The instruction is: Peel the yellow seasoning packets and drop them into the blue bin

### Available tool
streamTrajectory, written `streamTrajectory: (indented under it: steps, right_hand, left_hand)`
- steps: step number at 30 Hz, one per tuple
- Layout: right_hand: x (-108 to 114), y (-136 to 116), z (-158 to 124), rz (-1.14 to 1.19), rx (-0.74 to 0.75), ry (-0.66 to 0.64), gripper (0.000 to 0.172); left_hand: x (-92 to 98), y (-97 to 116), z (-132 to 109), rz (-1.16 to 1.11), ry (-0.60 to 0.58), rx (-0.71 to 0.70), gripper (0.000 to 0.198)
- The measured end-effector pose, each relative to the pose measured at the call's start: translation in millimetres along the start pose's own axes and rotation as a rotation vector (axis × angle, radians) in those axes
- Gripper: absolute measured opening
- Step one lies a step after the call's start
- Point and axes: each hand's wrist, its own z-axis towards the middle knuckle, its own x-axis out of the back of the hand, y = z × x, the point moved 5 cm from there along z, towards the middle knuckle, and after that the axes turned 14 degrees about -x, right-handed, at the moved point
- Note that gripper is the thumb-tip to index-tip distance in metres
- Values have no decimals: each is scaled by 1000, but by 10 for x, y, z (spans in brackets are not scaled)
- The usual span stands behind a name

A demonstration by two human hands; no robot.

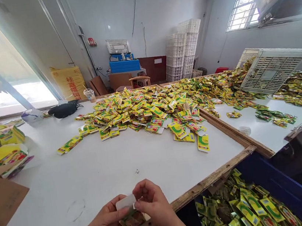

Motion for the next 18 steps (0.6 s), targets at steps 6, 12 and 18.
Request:
streamTrajectory:
  steps: [6,12,18]
  right_hand:
    - [-24,-6,121,-368,13,175,30]
    - [1,28,293,-405,60,96,21]
    - [109,72,322,-332,-40,90,23]
  left_hand:
    - [94,-34,79,222,191,-129,30]
    - [351,29,86,440,436,-402,28]
    - [269,18,44,523,398,-474,25]
